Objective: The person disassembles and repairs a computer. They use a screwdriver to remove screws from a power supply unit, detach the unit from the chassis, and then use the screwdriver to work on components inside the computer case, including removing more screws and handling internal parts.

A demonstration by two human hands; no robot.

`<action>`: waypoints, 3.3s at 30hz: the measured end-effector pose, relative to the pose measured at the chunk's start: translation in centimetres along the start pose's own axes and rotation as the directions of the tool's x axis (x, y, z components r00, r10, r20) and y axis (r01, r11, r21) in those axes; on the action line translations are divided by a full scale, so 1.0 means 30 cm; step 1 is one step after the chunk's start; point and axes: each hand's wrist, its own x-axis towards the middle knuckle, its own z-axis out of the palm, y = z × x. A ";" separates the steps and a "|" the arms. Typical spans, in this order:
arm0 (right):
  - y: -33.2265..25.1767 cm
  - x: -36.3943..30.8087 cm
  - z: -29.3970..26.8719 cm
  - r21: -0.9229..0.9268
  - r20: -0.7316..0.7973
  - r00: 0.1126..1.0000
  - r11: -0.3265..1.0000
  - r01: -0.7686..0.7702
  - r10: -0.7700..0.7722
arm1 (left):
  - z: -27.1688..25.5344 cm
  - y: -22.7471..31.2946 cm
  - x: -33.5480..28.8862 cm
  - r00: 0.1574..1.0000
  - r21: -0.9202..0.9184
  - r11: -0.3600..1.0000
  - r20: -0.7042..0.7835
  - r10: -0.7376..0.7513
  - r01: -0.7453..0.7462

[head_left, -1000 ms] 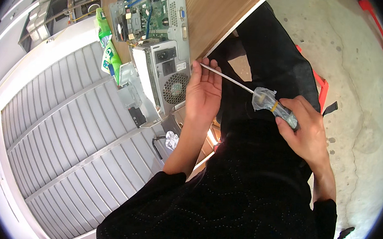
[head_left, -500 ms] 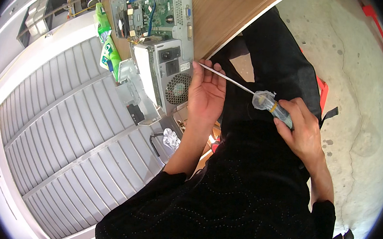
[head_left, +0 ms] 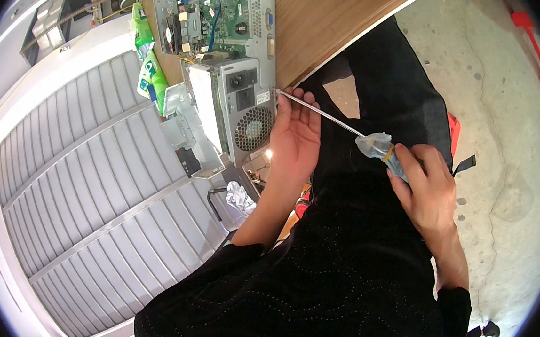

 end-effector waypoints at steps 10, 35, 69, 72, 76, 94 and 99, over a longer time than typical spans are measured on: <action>-0.006 0.053 -0.069 0.774 0.228 0.801 0.395 -0.494 0.554 | 0.024 -0.073 -0.059 0.962 0.154 0.987 0.263 -0.075 0.035; 0.045 -0.003 -0.156 0.301 0.169 0.911 0.860 -0.411 0.376 | 0.147 -0.022 -0.066 0.980 0.247 0.962 0.124 -0.153 0.119; 0.068 -0.045 -0.145 -0.001 0.066 0.998 1.000 0.002 -0.002 | 0.059 -0.006 -0.026 0.907 0.231 0.962 0.357 -0.225 0.147; 0.019 -0.017 -0.154 0.272 0.310 0.862 0.831 -0.484 0.401 | 0.217 0.004 -0.088 0.983 0.281 0.942 -0.028 -0.183 0.184; -0.001 0.046 -0.081 0.415 -0.318 0.936 0.910 -0.005 0.150 | 0.102 -0.010 -0.048 0.977 0.301 0.941 0.097 -0.192 0.155; -0.008 0.005 -0.093 0.136 -0.099 0.995 0.991 -0.008 0.021 | -0.001 0.012 -0.016 0.910 0.312 0.939 0.330 -0.250 0.145; -0.044 0.054 -0.110 0.484 0.210 0.866 0.722 -0.495 0.454 | 0.102 -0.006 -0.069 0.968 0.301 0.950 0.199 -0.152 0.087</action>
